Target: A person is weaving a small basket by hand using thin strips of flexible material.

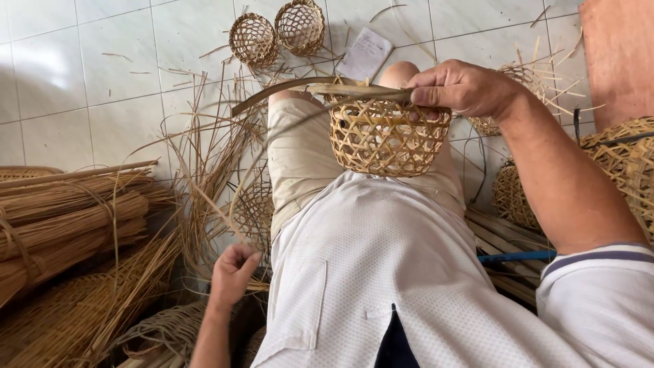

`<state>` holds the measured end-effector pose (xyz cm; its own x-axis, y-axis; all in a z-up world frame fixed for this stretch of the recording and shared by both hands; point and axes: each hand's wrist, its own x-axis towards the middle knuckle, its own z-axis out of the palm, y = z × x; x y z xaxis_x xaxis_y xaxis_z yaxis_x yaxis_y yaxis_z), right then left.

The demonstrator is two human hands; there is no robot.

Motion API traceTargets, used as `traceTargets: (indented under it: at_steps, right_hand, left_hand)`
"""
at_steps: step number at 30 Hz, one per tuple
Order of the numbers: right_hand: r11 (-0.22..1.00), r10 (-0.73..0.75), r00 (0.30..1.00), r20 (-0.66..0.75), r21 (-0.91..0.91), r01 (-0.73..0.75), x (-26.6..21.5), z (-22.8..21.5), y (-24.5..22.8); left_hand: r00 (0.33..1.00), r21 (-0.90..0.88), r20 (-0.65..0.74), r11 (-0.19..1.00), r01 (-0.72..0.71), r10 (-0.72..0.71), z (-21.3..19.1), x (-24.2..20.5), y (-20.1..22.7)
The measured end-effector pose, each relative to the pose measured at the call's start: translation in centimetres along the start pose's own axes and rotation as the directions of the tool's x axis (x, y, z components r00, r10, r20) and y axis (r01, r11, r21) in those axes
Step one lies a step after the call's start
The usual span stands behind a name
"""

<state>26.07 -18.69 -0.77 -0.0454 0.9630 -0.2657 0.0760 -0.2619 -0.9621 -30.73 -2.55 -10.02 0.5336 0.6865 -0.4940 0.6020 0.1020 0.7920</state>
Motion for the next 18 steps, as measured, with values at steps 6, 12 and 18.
traceTargets:
  at_steps: [6, 12, 18]
  right_hand:
    - [0.999, 0.031, 0.999, -0.036, 0.037, -0.03, -0.3, 0.3, -0.2]
    - [0.995, 0.094, 0.994, -0.048, 0.025, -0.093, 0.0, 0.3, -0.5]
    - [0.997, 0.06, 0.997, -0.054, -0.048, -0.063, -0.2, 0.6, -1.0]
  left_hand:
    - [0.944, 0.182, -0.288, 0.958, 0.221, -0.163, 4.5, 0.1, 4.3]
    - [0.993, -0.4, 0.116, 0.916, 0.039, 0.008, 2.2, -0.2, 0.4]
    - [0.907, -0.629, 0.186, 0.755, -0.187, 0.379, 2.0, -0.2, 3.6]
